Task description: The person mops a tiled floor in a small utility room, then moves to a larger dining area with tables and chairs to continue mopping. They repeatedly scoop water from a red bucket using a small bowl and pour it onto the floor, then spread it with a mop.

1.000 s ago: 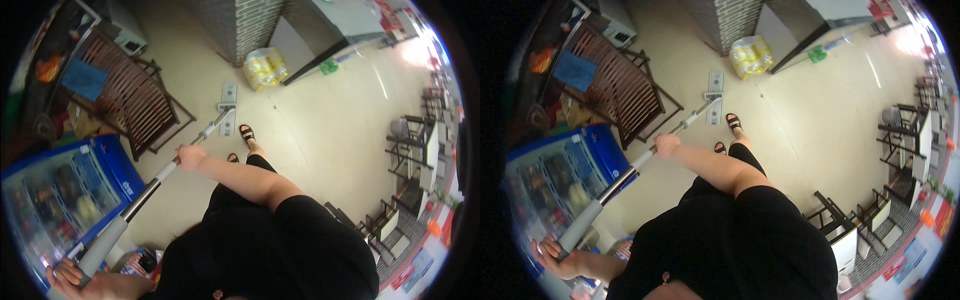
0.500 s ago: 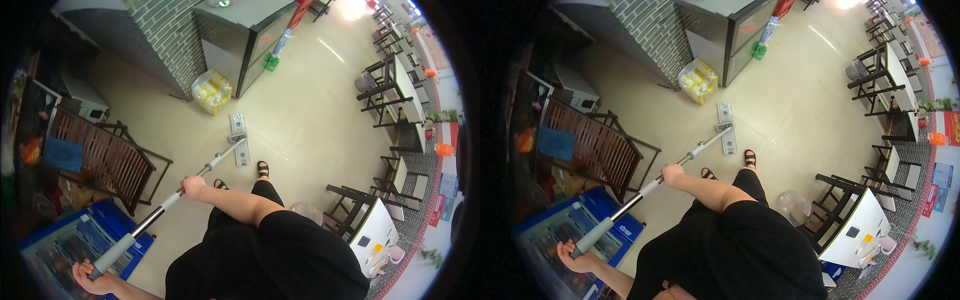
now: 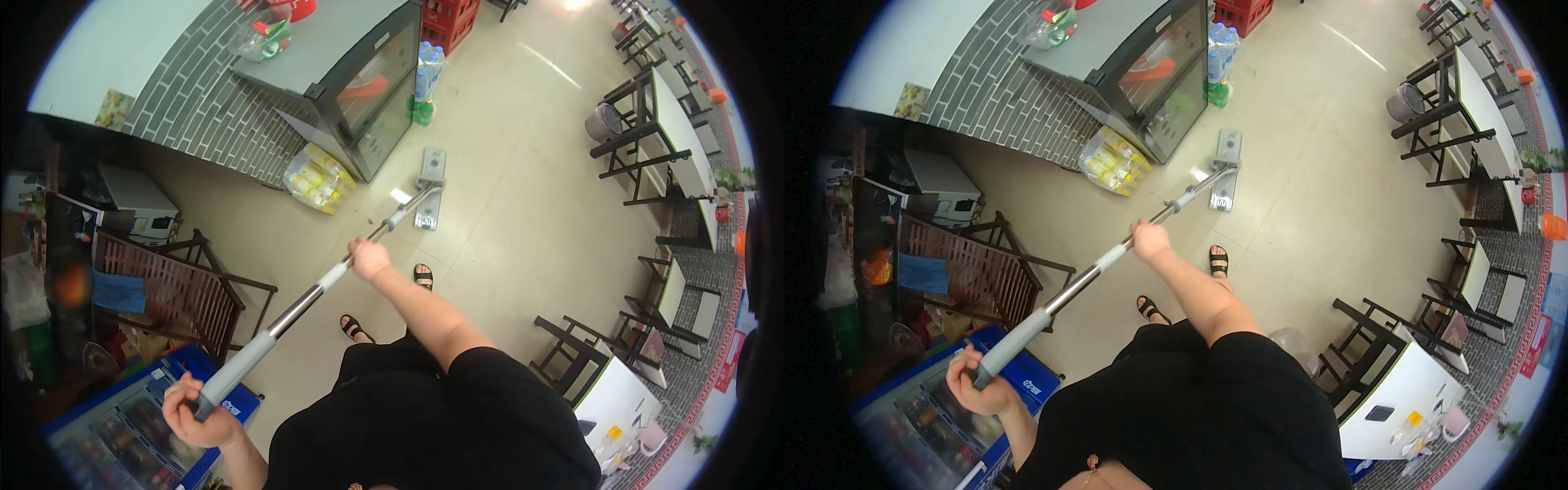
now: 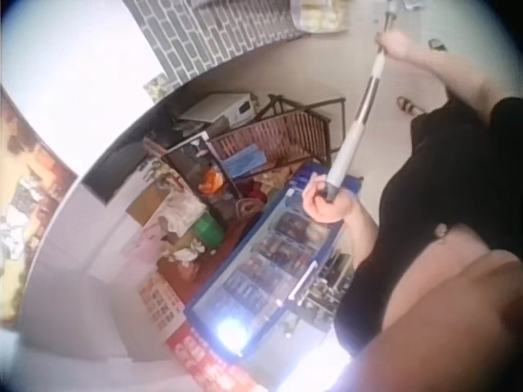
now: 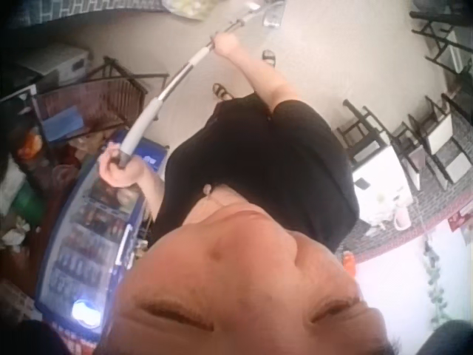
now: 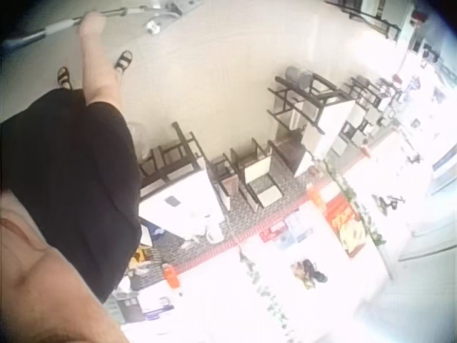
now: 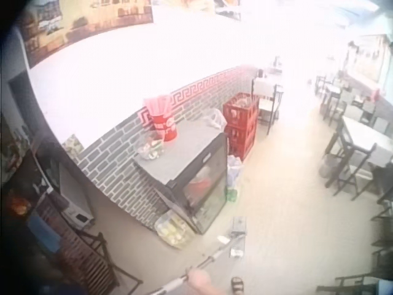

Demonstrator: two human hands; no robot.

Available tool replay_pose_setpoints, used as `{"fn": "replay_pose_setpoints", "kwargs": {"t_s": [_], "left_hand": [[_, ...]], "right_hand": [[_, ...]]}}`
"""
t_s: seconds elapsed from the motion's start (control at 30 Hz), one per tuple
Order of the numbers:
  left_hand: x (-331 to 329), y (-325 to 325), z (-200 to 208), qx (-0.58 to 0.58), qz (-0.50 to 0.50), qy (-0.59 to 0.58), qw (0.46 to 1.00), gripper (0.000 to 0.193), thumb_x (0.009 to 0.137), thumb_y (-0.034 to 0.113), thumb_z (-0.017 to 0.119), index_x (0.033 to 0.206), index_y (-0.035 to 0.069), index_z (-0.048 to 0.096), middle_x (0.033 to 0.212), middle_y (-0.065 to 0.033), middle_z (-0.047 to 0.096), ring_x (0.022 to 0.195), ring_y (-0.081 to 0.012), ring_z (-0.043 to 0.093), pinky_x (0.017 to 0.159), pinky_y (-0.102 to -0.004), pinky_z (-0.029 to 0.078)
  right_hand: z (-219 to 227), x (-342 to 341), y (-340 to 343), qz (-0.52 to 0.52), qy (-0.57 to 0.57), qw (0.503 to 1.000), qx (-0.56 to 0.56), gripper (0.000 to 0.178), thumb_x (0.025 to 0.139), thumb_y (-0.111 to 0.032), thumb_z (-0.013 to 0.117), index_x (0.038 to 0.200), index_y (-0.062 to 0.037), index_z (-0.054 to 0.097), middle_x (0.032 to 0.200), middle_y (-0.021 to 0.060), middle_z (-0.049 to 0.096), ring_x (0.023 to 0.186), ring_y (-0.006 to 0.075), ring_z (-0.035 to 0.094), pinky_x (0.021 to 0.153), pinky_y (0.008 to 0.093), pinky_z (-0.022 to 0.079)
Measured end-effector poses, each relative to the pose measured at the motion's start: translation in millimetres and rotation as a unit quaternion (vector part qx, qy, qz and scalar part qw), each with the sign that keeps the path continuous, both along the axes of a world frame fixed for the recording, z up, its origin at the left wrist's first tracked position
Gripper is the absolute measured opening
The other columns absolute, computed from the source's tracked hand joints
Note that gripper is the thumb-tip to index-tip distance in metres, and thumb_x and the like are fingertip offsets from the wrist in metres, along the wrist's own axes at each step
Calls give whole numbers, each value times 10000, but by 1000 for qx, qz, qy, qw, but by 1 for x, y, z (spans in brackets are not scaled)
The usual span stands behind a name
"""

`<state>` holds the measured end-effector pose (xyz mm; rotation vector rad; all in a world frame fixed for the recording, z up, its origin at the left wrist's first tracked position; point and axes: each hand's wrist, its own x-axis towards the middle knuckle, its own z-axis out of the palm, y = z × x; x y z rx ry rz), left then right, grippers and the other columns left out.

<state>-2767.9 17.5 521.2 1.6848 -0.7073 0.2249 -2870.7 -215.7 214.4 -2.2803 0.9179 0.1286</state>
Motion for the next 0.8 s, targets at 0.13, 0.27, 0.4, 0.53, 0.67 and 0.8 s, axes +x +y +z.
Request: {"fn": "replay_pose_setpoints", "kwargs": {"t_s": [0.13,0.27,0.4,0.53,0.67,0.8], "left_hand": [[-49,-108,-9,-32,-102,11,994,124,696,27,329,764,20,433,650,-97,442,605,-190,481,725,-393,453],[-81,-174,-16,-62,-229,53,970,50,755,28,379,767,21,427,629,-71,428,556,-173,469,653,-357,455],[-88,-179,-2,-31,-251,39,967,93,762,5,368,804,16,451,616,-62,420,548,-157,451,600,-304,420],[-99,-139,15,36,-232,1,972,152,755,-20,344,836,13,468,600,-51,409,553,-141,424,605,-297,400],[-97,-104,40,-35,-157,-3,987,139,756,-15,359,837,5,470,561,-59,416,515,-143,414,557,-295,397],[-84,-44,64,-15,-185,-24,982,190,779,37,321,851,10,494,555,-19,324,522,-111,331,554,-263,313]], "right_hand": [[-26,-42,-102,-29,4,998,-52,94,681,-139,555,761,-88,559,829,108,559,767,272,585,635,381,489],[-44,-72,-178,-62,-2,998,-26,135,706,-167,578,816,-89,589,903,117,561,820,268,586,694,365,485],[-41,-69,-182,-20,21,1000,-9,151,713,-192,593,835,-103,603,918,105,564,855,263,576,737,355,473],[-35,-64,-149,53,21,998,1,164,717,-208,598,848,-114,622,925,101,579,868,263,575,747,351,472],[-17,-33,-94,93,25,995,15,147,704,-210,603,782,-95,650,837,116,620,806,275,598,689,367,490],[1,-3,-25,104,-23,993,53,138,667,-180,601,765,-86,625,823,124,611,782,287,601,666,378,497]]}}
